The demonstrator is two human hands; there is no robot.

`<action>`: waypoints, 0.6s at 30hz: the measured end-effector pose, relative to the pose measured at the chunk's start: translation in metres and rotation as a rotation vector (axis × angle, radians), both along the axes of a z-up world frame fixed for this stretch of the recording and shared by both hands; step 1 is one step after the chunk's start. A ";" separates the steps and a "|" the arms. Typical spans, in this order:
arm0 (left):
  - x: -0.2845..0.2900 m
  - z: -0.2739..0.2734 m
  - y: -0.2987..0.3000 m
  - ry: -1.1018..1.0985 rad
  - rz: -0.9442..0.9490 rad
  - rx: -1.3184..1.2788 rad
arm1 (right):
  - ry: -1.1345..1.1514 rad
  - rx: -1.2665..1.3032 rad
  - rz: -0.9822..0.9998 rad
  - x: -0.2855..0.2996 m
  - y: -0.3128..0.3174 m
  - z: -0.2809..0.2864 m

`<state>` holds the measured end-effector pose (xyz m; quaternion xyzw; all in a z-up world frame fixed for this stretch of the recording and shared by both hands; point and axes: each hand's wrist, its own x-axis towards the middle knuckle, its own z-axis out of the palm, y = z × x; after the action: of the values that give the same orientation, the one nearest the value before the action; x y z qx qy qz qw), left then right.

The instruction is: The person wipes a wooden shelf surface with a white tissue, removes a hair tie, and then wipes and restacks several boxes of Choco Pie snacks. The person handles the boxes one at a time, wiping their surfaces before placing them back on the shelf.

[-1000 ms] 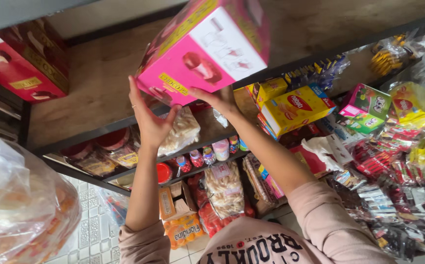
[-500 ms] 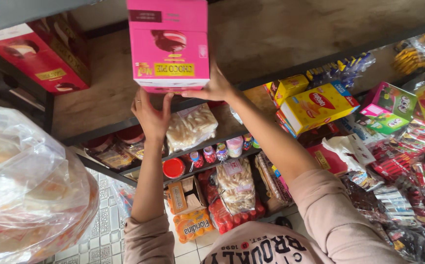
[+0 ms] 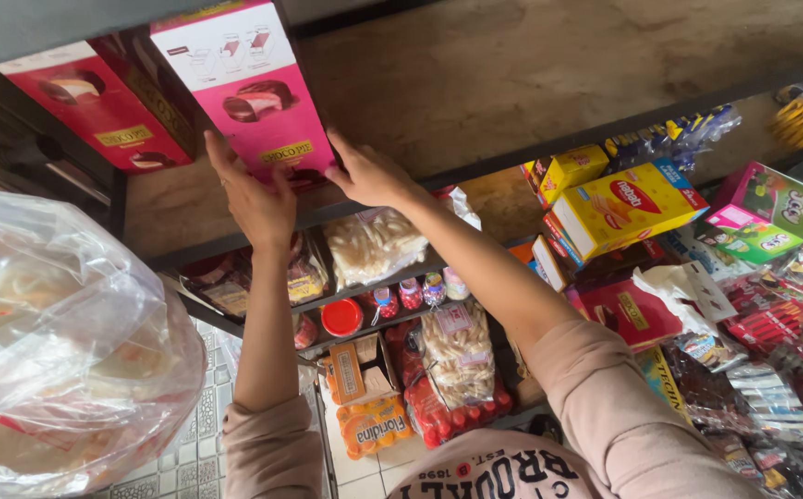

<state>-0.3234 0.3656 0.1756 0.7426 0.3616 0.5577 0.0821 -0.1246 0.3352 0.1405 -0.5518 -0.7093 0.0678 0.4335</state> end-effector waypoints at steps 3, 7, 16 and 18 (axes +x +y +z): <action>0.007 0.002 0.003 0.135 0.122 -0.046 | -0.067 -0.153 -0.205 -0.012 0.017 0.009; 0.022 0.006 0.023 0.252 0.240 0.069 | -0.109 -0.104 -0.263 -0.021 0.050 0.013; 0.034 -0.006 0.119 0.237 0.332 -0.139 | -0.136 -0.123 -0.397 -0.038 0.138 -0.003; 0.035 -0.012 0.140 0.247 0.342 -0.104 | -0.145 -0.133 -0.412 -0.041 0.154 -0.006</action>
<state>-0.2882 0.5058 0.1634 0.7279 0.5178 0.4491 -0.0203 -0.1657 0.4896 0.1344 -0.7158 -0.6048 -0.0151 0.3487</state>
